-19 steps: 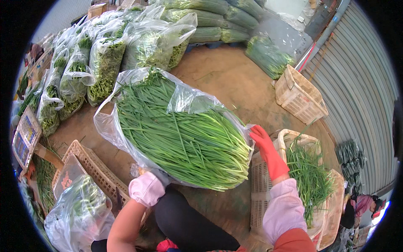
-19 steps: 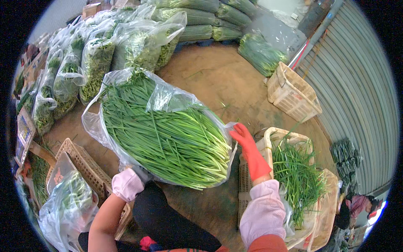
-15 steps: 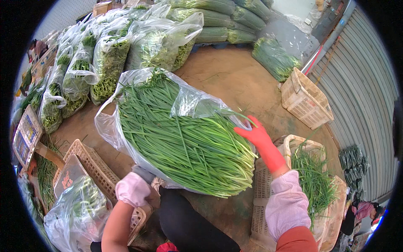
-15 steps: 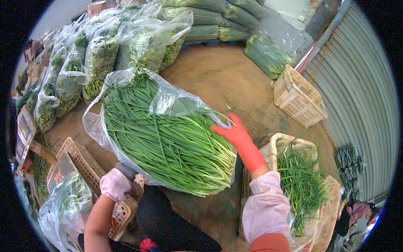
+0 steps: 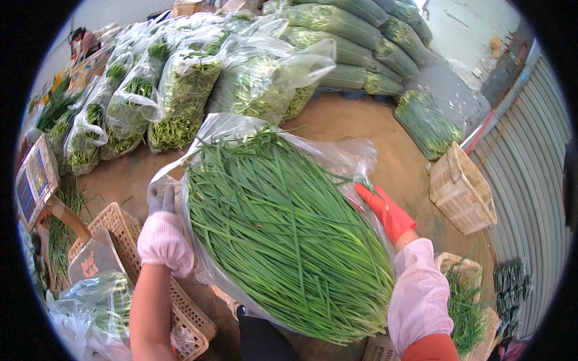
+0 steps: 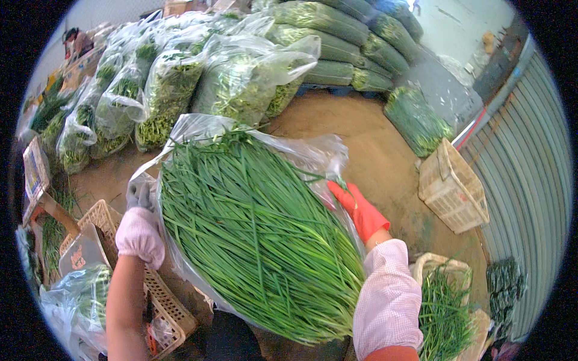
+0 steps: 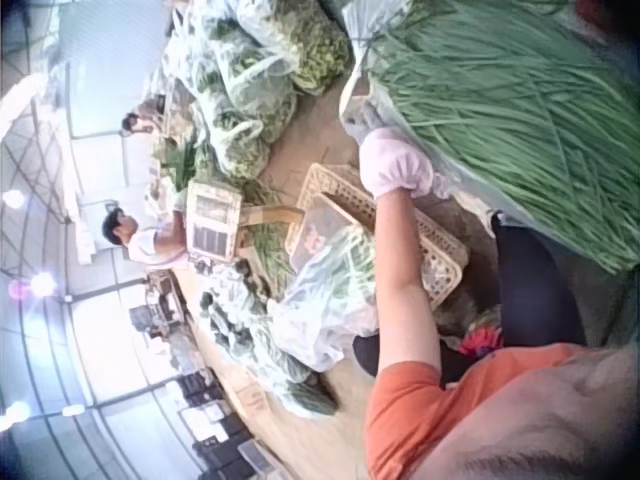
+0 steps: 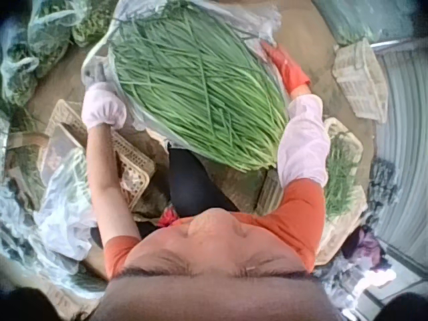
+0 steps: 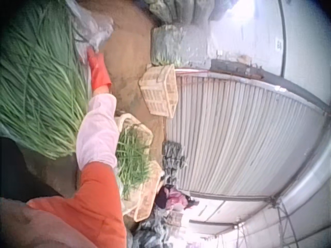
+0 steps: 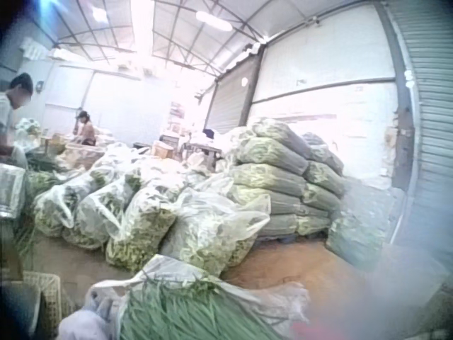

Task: The person sorts bunches of green vegetables by hand, places them into plastic bags, weighs the bags on a digital scale, and ties the bags closed.

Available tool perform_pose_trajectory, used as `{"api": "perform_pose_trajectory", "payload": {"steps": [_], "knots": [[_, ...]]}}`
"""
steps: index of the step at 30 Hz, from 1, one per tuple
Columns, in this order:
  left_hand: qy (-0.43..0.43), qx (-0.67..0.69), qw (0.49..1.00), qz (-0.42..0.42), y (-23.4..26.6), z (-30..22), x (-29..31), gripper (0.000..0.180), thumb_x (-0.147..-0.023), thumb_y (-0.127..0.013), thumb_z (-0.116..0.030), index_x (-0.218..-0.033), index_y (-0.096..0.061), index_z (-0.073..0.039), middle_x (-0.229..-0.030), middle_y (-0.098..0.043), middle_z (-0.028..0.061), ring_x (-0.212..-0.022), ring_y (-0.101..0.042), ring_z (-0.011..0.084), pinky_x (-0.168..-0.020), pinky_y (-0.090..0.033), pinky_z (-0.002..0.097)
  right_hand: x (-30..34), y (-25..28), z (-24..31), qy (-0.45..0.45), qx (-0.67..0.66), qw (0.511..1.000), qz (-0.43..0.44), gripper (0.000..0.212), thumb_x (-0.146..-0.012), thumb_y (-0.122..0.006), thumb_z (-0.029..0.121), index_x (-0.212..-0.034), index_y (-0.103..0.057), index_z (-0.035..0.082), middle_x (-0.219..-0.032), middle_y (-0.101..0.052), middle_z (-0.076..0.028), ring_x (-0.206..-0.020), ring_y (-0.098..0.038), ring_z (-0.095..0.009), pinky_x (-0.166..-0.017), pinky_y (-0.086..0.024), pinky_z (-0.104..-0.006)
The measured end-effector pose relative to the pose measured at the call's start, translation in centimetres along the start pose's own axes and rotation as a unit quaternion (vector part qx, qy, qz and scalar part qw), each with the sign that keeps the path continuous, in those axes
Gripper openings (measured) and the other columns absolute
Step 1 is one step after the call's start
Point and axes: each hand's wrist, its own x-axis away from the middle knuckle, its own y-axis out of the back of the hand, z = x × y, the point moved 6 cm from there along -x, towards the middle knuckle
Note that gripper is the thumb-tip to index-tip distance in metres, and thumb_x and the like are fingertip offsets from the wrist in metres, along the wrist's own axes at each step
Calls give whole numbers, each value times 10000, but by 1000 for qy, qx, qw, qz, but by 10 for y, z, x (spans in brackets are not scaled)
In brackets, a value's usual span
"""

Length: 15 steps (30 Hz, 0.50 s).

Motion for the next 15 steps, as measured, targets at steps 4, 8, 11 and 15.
{"api": "perform_pose_trajectory", "payload": {"steps": [4,8,11,15], "knots": [[38,-11,995,88,-26,-3,-32,385,-914,-507,-286,-1179,-538,-8,-1031,-628,170,-923,-593,272,-796,-456,353,1,-2,-24,-74,26,997,7,464,-839,-636,361,-1165,-570,38,-1015,-642,-96,-877,-598,-180,-786,-470,-330],[35,-34,990,135,-29,73,-51,375,-877,-548,-265,-1146,-562,-4,-981,-640,171,-859,-592,252,-790,-446,338,-8,-8,-35,-71,61,995,40,459,-841,-634,360,-1162,-570,39,-1017,-640,-94,-889,-595,-177,-791,-469,-327],[74,-38,988,132,-41,97,-26,371,-871,-537,-253,-1152,-562,-13,-995,-640,176,-875,-595,262,-795,-442,337,-15,-6,-37,-74,74,993,46,455,-842,-632,359,-1159,-570,39,-1018,-638,-93,-898,-592,-175,-795,-467,-325],[87,-137,974,158,-43,79,-32,361,-872,-534,-241,-1198,-558,-86,-997,-640,204,-916,-607,275,-789,-452,351,-21,-10,-45,-76,70,994,41,450,-843,-630,358,-1156,-570,40,-1020,-637,-91,-910,-588,-172,-800,-466,-322]]}}
